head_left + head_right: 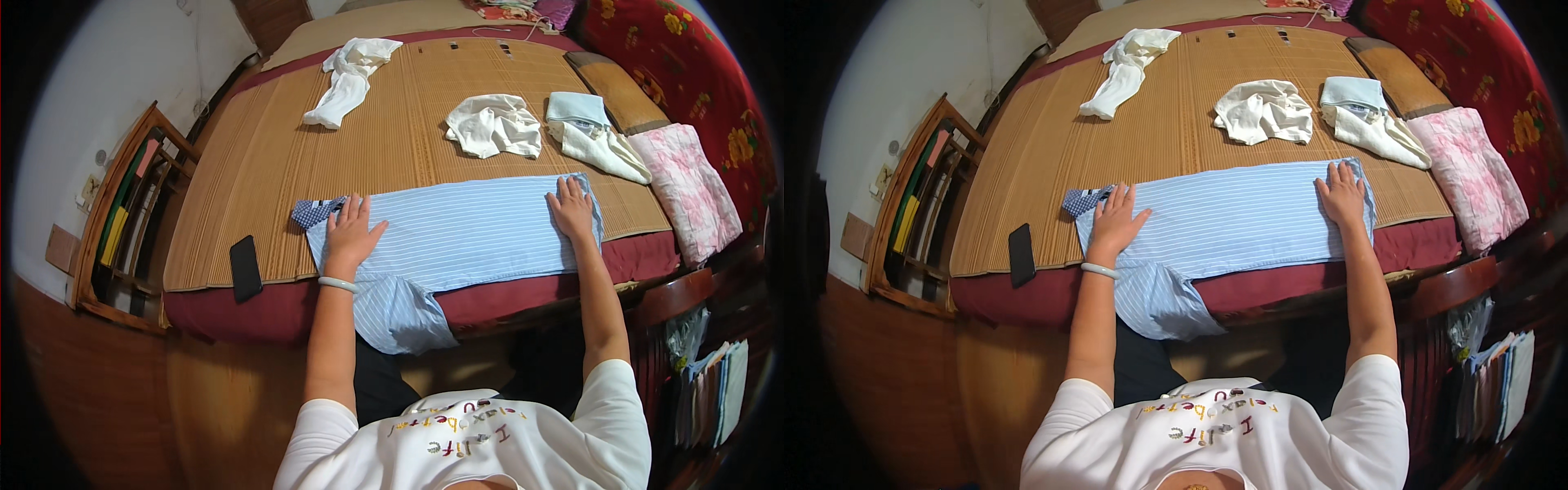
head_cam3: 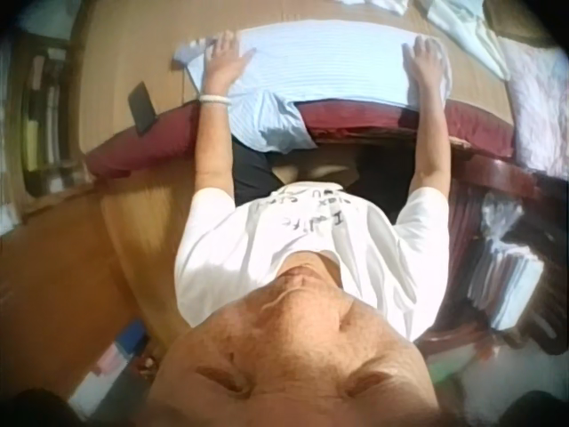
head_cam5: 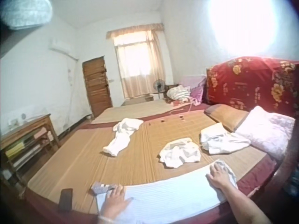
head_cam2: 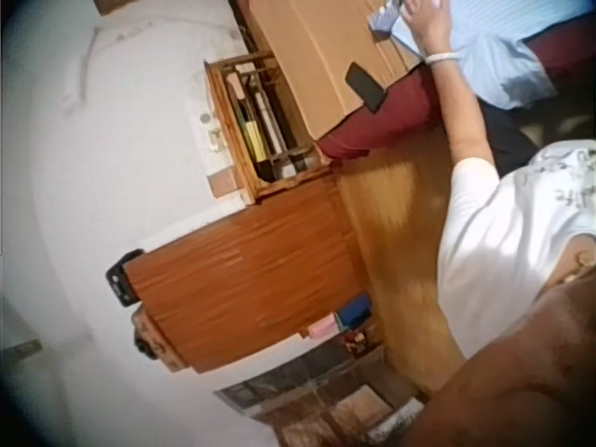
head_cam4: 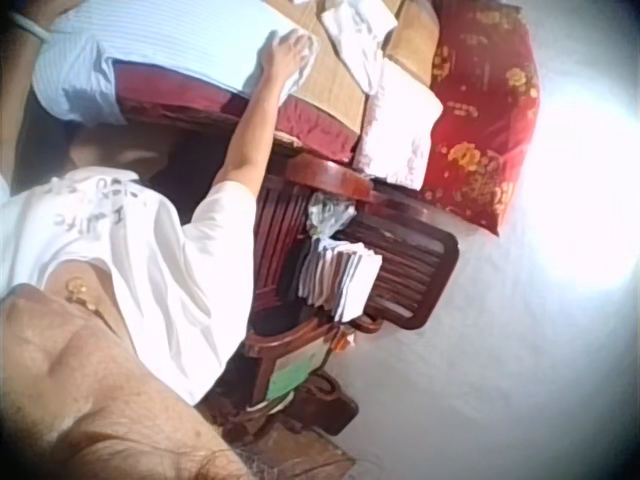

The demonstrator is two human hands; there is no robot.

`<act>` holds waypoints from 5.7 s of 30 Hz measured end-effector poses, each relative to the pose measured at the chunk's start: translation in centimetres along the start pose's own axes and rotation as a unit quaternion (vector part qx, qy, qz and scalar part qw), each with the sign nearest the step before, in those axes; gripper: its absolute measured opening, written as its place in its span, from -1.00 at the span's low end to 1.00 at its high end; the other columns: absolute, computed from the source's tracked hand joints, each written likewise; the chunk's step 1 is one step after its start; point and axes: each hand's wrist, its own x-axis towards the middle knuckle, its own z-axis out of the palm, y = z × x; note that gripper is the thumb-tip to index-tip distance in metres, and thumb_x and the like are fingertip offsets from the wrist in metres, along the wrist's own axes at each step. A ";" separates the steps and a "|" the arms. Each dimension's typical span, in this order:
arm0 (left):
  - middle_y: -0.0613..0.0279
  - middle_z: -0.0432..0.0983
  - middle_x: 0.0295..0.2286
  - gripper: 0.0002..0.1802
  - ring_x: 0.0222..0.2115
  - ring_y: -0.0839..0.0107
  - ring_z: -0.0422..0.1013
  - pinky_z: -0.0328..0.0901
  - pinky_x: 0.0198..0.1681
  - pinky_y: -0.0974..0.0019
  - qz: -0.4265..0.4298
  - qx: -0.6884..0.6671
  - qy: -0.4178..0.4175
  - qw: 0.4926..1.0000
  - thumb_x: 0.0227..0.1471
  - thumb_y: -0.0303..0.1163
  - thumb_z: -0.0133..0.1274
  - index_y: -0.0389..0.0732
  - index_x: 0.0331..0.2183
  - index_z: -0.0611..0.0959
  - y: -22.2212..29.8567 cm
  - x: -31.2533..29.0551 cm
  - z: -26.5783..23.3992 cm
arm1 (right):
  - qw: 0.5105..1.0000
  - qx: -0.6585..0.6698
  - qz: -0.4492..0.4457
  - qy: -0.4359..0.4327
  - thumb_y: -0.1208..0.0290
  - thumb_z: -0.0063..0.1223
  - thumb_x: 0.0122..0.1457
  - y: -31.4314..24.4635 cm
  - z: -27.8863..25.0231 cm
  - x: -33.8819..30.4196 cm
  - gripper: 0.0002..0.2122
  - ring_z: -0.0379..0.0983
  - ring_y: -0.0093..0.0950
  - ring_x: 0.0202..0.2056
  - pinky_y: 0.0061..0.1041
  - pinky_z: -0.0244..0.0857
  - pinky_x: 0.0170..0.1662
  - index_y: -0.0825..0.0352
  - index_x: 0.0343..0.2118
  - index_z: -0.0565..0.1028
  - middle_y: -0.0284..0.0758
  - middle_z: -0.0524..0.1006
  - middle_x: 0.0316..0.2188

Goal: Folding a blue striped long-sleeve shirt on a bed.

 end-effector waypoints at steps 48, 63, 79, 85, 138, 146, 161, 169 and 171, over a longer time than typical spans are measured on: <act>-0.07 0.03 0.30 -0.17 0.32 -0.15 -0.09 -0.19 0.31 -0.24 0.232 0.013 0.023 0.972 0.15 0.19 -0.06 -0.09 0.29 0.25 9.9 -3.5 1.8 | 0.933 0.128 -0.335 -0.009 -0.03 0.00 0.22 -10.8 -2.7 -11.1 -0.41 0.12 -0.16 0.31 0.06 -0.11 0.33 0.22 0.22 0.33 -0.11 0.27 0.26; -0.03 -0.02 0.33 -0.16 0.35 -0.05 -0.15 -0.27 0.33 -0.23 0.074 0.009 -0.011 0.997 0.14 0.16 -0.04 -0.09 0.30 0.24 6.1 -1.5 0.5 | 1.000 0.000 -0.021 0.014 -0.10 -0.14 0.25 2.9 -1.9 -3.6 -0.37 0.02 -0.23 0.36 -0.23 -0.17 0.38 0.23 0.27 0.28 -0.12 0.21 0.31; 0.01 0.04 0.31 -0.26 0.34 0.00 -0.09 -0.23 0.32 -0.25 0.223 -0.024 -0.014 0.974 0.17 0.07 -0.04 -0.07 0.27 0.30 9.1 -1.8 1.6 | 0.923 0.131 -0.358 -0.055 -0.08 -0.11 0.26 -12.4 -0.6 -6.4 -0.39 0.04 -0.22 0.35 0.02 -0.15 0.35 0.24 0.25 0.29 -0.14 0.19 0.31; 0.06 -0.04 0.34 -0.20 0.36 0.05 -0.15 -0.28 0.34 -0.21 0.119 -0.004 -0.016 0.993 0.16 0.14 -0.07 -0.06 0.30 0.25 5.7 -0.2 1.0 | 0.987 0.079 -0.138 -0.038 -0.12 -0.19 0.25 -6.9 0.5 -1.0 -0.33 -0.01 -0.23 0.37 -0.01 -0.23 0.37 0.22 0.31 0.21 -0.11 0.15 0.33; -0.10 -0.02 0.31 -0.12 0.34 -0.12 -0.14 -0.23 0.32 -0.26 0.181 0.002 -0.005 0.984 0.12 0.23 -0.06 -0.11 0.29 0.25 9.4 -3.6 1.4 | 0.937 0.123 -0.326 -0.017 0.01 -0.03 0.24 -13.4 -1.7 -10.6 -0.42 0.10 -0.18 0.32 0.06 -0.11 0.32 0.28 0.21 0.32 -0.10 0.23 0.28; 0.00 -0.04 0.33 -0.09 0.36 0.02 -0.16 -0.27 0.32 -0.26 0.101 0.004 -0.019 0.995 0.12 0.27 -0.08 -0.08 0.31 0.21 6.0 -2.1 0.9 | 0.975 0.092 -0.196 -0.041 -0.08 -0.15 0.27 -8.0 -1.8 -7.6 -0.39 0.02 -0.20 0.36 -0.06 -0.20 0.38 0.22 0.27 0.27 -0.12 0.19 0.32; 0.11 0.01 0.33 -0.16 0.36 0.02 -0.15 -0.28 0.34 -0.21 0.211 -0.018 -0.007 0.977 0.15 0.21 -0.09 -0.08 0.30 0.24 9.6 -2.8 0.5 | 1.000 -0.019 0.007 0.008 -0.08 -0.18 0.27 0.4 -1.5 -4.4 -0.38 -0.01 -0.22 0.37 -0.13 -0.25 0.39 0.21 0.29 0.25 -0.13 0.17 0.33; 0.14 0.01 0.33 -0.18 0.36 0.10 -0.13 -0.24 0.35 -0.15 0.198 -0.002 -0.019 0.980 0.17 0.25 -0.15 -0.05 0.29 0.26 8.4 -0.2 1.7 | 1.000 -0.016 0.006 0.015 -0.07 -0.17 0.26 0.5 -1.3 -4.5 -0.38 0.01 -0.21 0.36 -0.09 -0.24 0.38 0.23 0.28 0.27 -0.12 0.19 0.32; 0.15 0.00 0.33 -0.16 0.36 0.11 -0.13 -0.24 0.36 -0.14 0.157 0.004 -0.019 0.987 0.16 0.25 -0.13 -0.05 0.29 0.25 6.5 0.6 1.6 | 1.000 -0.015 0.002 0.017 -0.07 -0.17 0.26 0.5 -1.3 -4.5 -0.38 0.01 -0.20 0.36 -0.09 -0.23 0.38 0.23 0.28 0.27 -0.12 0.19 0.32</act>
